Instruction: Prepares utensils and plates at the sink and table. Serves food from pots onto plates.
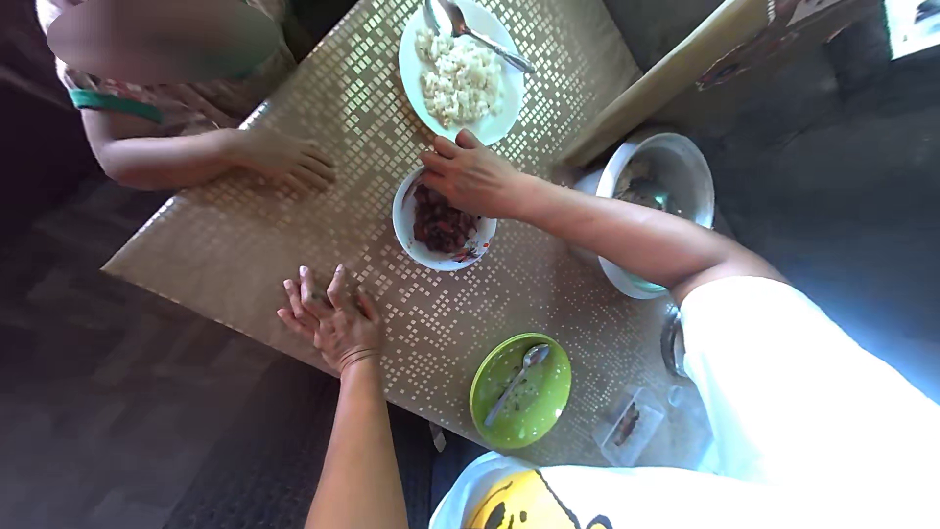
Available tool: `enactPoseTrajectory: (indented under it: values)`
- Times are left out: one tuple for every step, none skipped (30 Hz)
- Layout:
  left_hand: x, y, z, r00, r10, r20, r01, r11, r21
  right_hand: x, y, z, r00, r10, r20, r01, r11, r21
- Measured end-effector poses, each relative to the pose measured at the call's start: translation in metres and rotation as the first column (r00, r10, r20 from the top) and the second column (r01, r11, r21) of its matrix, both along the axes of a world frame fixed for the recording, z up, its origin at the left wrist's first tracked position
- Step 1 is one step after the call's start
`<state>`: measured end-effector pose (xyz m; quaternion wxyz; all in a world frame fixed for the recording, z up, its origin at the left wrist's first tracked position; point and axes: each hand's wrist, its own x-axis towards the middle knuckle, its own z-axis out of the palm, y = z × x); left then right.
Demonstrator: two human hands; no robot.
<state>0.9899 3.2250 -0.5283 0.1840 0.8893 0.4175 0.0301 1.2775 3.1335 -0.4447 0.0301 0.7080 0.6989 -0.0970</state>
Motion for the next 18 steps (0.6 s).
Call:
enactPoseTrajectory:
  values:
    - [0.000,0.000,0.000,1.000,-0.002,0.001,0.002,1.000,0.000,-0.002,0.000,0.000,1.000,-0.027,-0.011,0.027,1.000,-0.003]
    - [0.000,0.000,0.001,1.000,-0.002,0.003,0.002,1.000,-0.006,-0.004,0.000,0.000,0.999,-0.046,-0.030,0.046,0.999,0.002]
    - [0.001,0.000,0.002,1.000,0.000,0.011,0.000,1.000,-0.009,-0.004,-0.001,0.000,0.997,-0.055,-0.056,0.055,0.998,0.004]
    - [0.001,0.001,0.003,1.000,0.002,0.016,-0.001,1.000,-0.010,-0.004,-0.002,0.000,0.995,-0.056,-0.079,0.057,0.998,0.010]
    - [0.001,0.001,0.003,1.000,0.004,0.018,-0.003,1.000,-0.009,-0.005,-0.003,-0.002,0.994,-0.058,-0.095,0.059,0.998,0.013]
    - [0.001,0.000,0.004,1.000,0.007,0.015,-0.007,1.000,-0.013,-0.006,-0.005,-0.003,0.993,-0.067,-0.102,0.069,0.998,0.014]
    - [0.001,0.000,0.004,1.000,0.011,0.010,-0.011,1.000,-0.020,-0.007,-0.006,-0.003,0.992,-0.080,-0.100,0.082,0.997,0.015]
    - [0.001,0.000,0.005,1.000,0.014,0.001,-0.014,1.000,-0.026,-0.007,-0.006,-0.003,0.991,-0.099,-0.096,0.100,0.995,0.010]
    - [0.001,0.001,0.006,1.000,0.013,-0.011,-0.014,0.999,-0.035,-0.008,-0.007,-0.002,0.989,-0.118,-0.090,0.119,0.993,0.007]
    - [0.001,0.001,0.006,1.000,0.012,-0.016,-0.013,0.999,-0.039,-0.007,-0.007,-0.001,0.986,-0.136,-0.092,0.137,0.991,0.006]
    - [0.001,0.001,0.006,1.000,0.013,-0.011,-0.013,0.999,-0.034,-0.006,-0.009,0.002,0.985,-0.150,-0.089,0.152,0.988,0.015]
    - [0.001,0.001,0.006,1.000,0.014,-0.005,-0.014,0.999,-0.034,-0.004,-0.010,0.006,0.982,-0.165,-0.091,0.168,0.985,0.030]
    - [0.001,0.001,0.005,1.000,0.013,0.000,-0.013,0.999,-0.030,-0.002,-0.013,0.011,0.979,-0.175,-0.109,0.180,0.983,0.035]
    - [0.001,0.001,0.004,1.000,0.012,0.008,-0.012,1.000,-0.019,0.002,-0.015,0.017,0.974,-0.175,-0.142,0.179,0.984,0.017]
    - [0.001,0.000,0.003,1.000,0.010,0.011,-0.010,1.000,-0.007,0.004,-0.019,0.022,0.971,-0.161,-0.176,0.160,0.987,-0.021]
    - [0.000,0.000,0.003,1.000,0.007,0.007,-0.007,1.000,-0.004,0.004,-0.022,0.025,0.967,-0.150,-0.206,0.138,0.988,-0.072]
    - [0.000,0.000,0.003,1.000,0.005,0.004,-0.005,1.000,-0.002,0.003,-0.026,0.026,0.964,-0.143,-0.224,0.120,0.986,-0.113]
    - [0.000,0.001,0.004,1.000,0.004,-0.001,-0.004,1.000,-0.006,0.000,-0.030,0.025,0.963,-0.143,-0.226,0.115,0.984,-0.135]
